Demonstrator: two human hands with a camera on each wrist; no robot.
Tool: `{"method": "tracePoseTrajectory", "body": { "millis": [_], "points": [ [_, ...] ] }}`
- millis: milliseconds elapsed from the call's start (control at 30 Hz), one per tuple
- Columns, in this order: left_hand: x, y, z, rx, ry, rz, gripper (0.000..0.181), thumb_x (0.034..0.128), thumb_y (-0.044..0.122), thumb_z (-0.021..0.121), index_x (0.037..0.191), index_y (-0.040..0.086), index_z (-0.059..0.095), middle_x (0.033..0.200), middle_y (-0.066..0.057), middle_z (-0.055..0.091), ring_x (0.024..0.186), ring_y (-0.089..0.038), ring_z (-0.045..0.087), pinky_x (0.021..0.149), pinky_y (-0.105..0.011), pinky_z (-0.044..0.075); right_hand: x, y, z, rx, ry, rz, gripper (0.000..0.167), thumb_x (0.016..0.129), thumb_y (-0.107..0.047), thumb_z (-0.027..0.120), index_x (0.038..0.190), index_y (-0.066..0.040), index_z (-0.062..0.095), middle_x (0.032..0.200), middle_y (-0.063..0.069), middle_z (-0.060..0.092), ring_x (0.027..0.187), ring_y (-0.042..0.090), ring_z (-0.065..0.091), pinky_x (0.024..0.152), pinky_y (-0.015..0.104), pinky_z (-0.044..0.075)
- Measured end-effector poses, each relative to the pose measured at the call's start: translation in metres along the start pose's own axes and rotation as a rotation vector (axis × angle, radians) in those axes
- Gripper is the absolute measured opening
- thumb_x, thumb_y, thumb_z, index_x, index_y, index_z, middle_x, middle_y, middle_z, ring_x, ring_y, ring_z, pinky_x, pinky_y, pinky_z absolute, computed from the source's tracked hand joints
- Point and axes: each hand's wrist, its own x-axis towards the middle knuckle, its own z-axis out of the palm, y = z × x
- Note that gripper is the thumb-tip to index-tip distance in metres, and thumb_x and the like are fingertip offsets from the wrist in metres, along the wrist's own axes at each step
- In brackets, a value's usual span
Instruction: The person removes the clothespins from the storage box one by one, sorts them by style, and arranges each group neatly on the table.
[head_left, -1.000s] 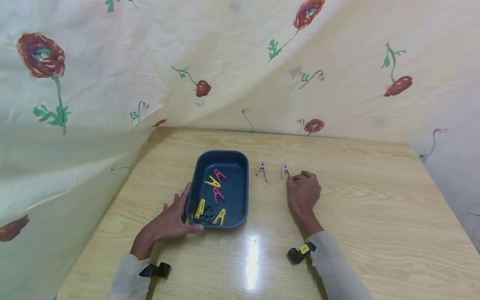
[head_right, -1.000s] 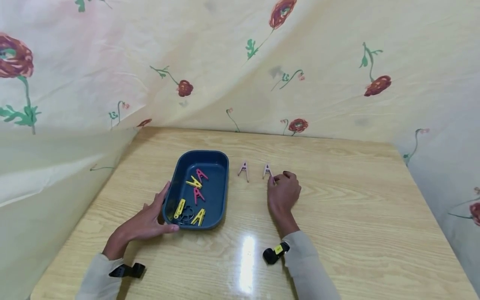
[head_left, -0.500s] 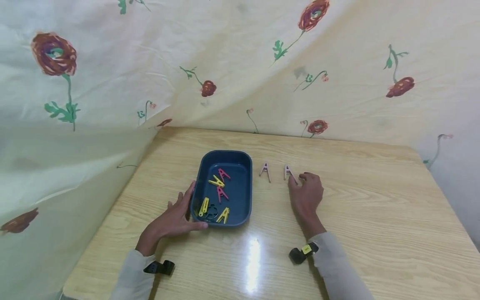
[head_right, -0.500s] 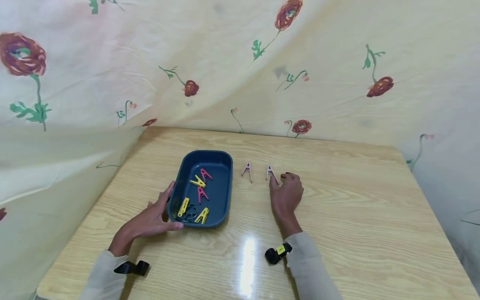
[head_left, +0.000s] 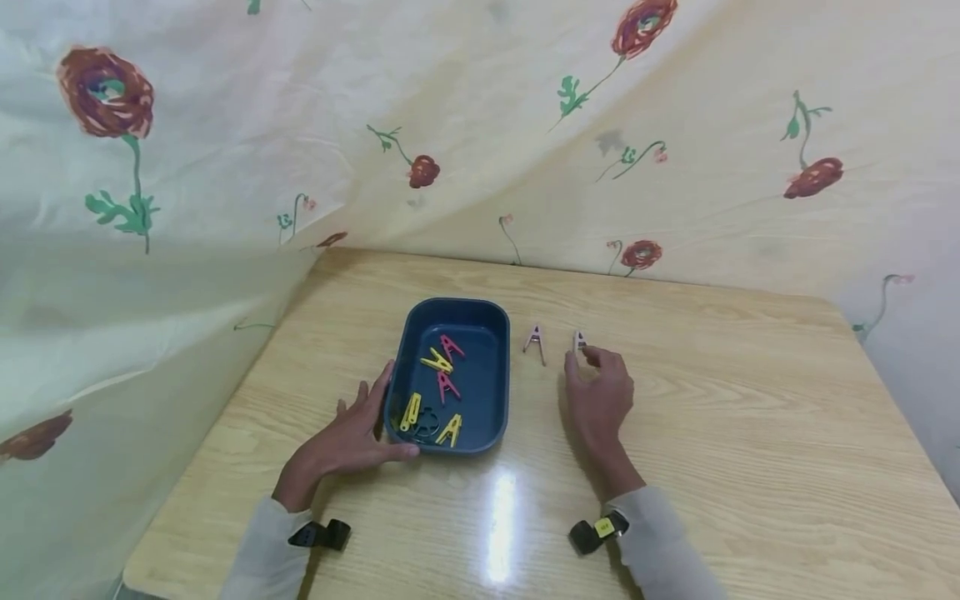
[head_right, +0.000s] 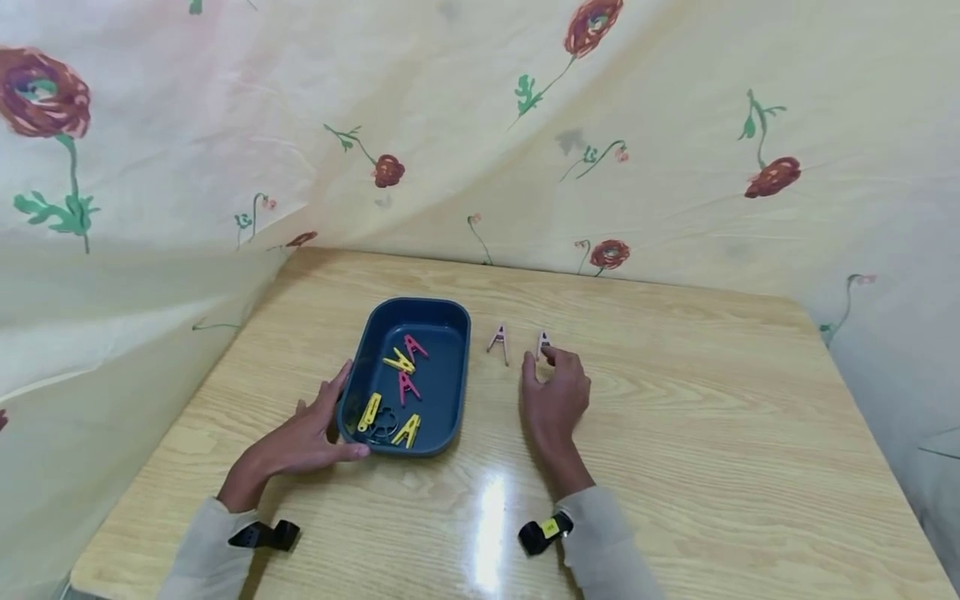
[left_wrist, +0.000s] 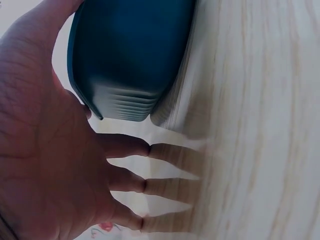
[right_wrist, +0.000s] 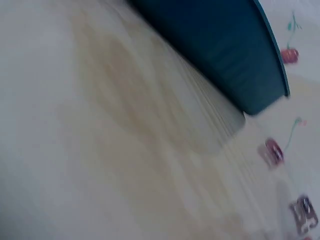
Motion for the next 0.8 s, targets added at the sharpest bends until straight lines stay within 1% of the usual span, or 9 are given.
{"method": "tracePoseTrajectory", "body": {
  "millis": [100,200,300,400,500,567,667,800],
  "points": [
    [0.001,0.002,-0.001,0.002,-0.006,-0.004,0.127,0.0753,0.064,0.076,0.159,0.031,-0.012,0.166,-0.014,0.005,0.147,-0.048,-0.007,0.107,-0.076,-0.007,-0.007,-0.011,0.001,0.007,0.011,-0.087,0.024,0.09,-0.02,0.074,0.104,0.0,0.071,0.102,0.015,0.069,0.094,0.031,0.064,0.083,0.047,0.043],
    [0.002,0.004,-0.001,0.004,-0.013,-0.008,0.126,0.0754,0.064,0.076,0.159,0.031,-0.013,0.166,-0.014,0.005,0.147,-0.048,-0.008,0.107,-0.075,-0.007,-0.011,-0.024,0.002,0.007,0.02,-0.179,0.02,0.088,-0.017,0.075,0.1,-0.001,0.071,0.097,0.015,0.07,0.089,0.031,0.065,0.077,0.047,0.044],
    [0.001,0.004,-0.003,0.002,-0.017,-0.003,0.126,0.0764,0.064,0.075,0.159,0.03,-0.013,0.166,-0.015,0.003,0.147,-0.049,-0.009,0.107,-0.075,-0.008,-0.016,-0.039,0.005,0.008,0.025,-0.256,0.017,0.086,-0.015,0.075,0.096,-0.002,0.072,0.093,0.014,0.07,0.085,0.031,0.065,0.073,0.047,0.046],
    [-0.002,0.003,-0.004,0.004,-0.015,-0.016,0.126,0.0763,0.063,0.075,0.16,0.028,-0.012,0.166,-0.015,0.002,0.147,-0.049,-0.009,0.107,-0.076,-0.008,-0.025,-0.056,0.008,0.007,-0.007,-0.31,0.017,0.085,-0.016,0.076,0.094,-0.002,0.073,0.091,0.013,0.071,0.083,0.03,0.066,0.07,0.046,0.048],
    [-0.005,0.001,-0.005,0.004,-0.016,-0.03,0.126,0.0763,0.063,0.076,0.16,0.026,-0.012,0.166,-0.015,0.002,0.147,-0.048,-0.01,0.107,-0.076,-0.007,-0.037,-0.072,0.01,-0.016,-0.07,-0.356,0.018,0.084,-0.018,0.076,0.094,-0.003,0.073,0.091,0.012,0.072,0.083,0.029,0.067,0.067,0.045,0.049],
    [-0.006,0.001,-0.004,0.007,-0.018,-0.028,0.126,0.0766,0.063,0.075,0.16,0.026,-0.013,0.166,-0.014,0.002,0.147,-0.048,-0.01,0.107,-0.076,-0.007,-0.043,-0.082,0.009,-0.037,-0.125,-0.367,0.019,0.085,-0.02,0.077,0.095,-0.004,0.074,0.092,0.011,0.072,0.084,0.028,0.067,0.068,0.044,0.05],
    [-0.005,0.002,-0.003,0.004,-0.014,-0.013,0.125,0.0771,0.064,0.074,0.159,0.028,-0.013,0.167,-0.013,0.003,0.147,-0.048,-0.009,0.107,-0.076,-0.006,-0.05,-0.094,0.007,-0.092,-0.216,-0.372,0.019,0.085,-0.022,0.076,0.095,-0.005,0.074,0.093,0.009,0.072,0.085,0.026,0.067,0.07,0.043,0.051],
    [-0.002,0.003,-0.002,-0.001,-0.015,-0.001,0.124,0.0776,0.064,0.073,0.159,0.029,-0.013,0.167,-0.012,0.004,0.147,-0.048,-0.008,0.107,-0.076,-0.006,-0.054,-0.106,0.007,-0.173,-0.356,-0.352,0.021,0.088,-0.027,0.075,0.095,-0.007,0.075,0.093,0.007,0.072,0.085,0.025,0.065,0.076,0.042,0.052]
  ]
}}
